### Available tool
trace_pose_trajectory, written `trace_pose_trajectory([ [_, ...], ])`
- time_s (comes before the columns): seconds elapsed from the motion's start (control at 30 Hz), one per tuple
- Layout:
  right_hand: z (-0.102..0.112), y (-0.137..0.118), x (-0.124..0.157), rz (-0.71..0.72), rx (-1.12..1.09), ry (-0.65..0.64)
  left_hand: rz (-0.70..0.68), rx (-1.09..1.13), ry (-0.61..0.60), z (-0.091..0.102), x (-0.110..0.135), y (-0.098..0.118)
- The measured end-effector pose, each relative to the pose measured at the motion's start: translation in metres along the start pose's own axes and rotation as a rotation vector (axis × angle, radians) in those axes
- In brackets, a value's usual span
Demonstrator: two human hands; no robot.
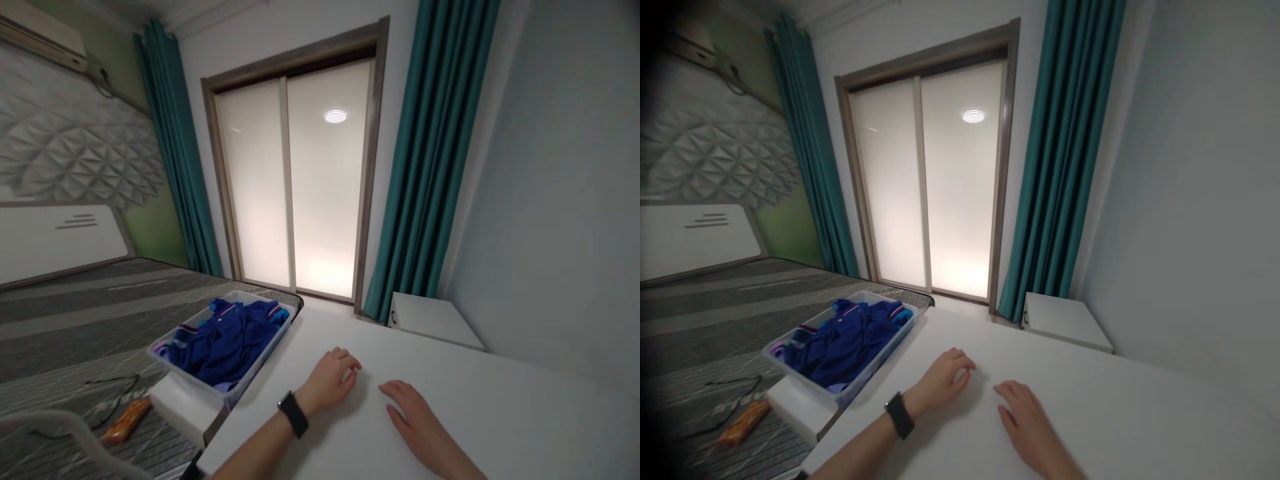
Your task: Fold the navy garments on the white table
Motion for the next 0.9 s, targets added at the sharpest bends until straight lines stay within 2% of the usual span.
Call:
trace_pose_trajectory([
  [0.13,-0.005,0.005,0.001,0.013,0.022,0.006,0.023,-0.119,0.005,0.032,0.016,-0.011],
  [0.27,-0.012,0.008,0.000,0.035,0.062,0.030,0.117,-0.249,0.020,0.071,0.047,-0.051],
  [0.43,-0.019,0.011,-0.002,0.047,0.114,0.081,0.377,-0.455,0.059,0.125,0.102,-0.122],
  [0.53,-0.024,0.011,-0.004,0.040,0.115,0.088,0.653,-0.546,0.117,0.159,0.143,-0.169],
  [0.6,-0.027,0.004,-0.005,0.056,0.106,0.089,0.821,-0.568,0.139,0.174,0.169,-0.195],
  [0.67,-0.032,-0.009,-0.008,0.083,0.096,0.078,0.929,-0.571,0.135,0.180,0.189,-0.216],
  [0.77,-0.041,-0.043,-0.018,0.143,0.078,0.018,1.006,-0.517,0.094,0.175,0.207,-0.235],
  [0.9,-0.055,-0.105,-0.045,0.262,0.011,-0.100,1.002,-0.380,0.069,0.162,0.217,-0.241],
])
Point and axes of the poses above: each hand's wrist, its own x-axis away from the middle knuckle, its own z-axis out of the back of the hand, y = z × x, the point moved 9 cm from there along -x, towards the middle knuckle, and after that the axes turned 9 degrees about -y, right-handed, at the moved point
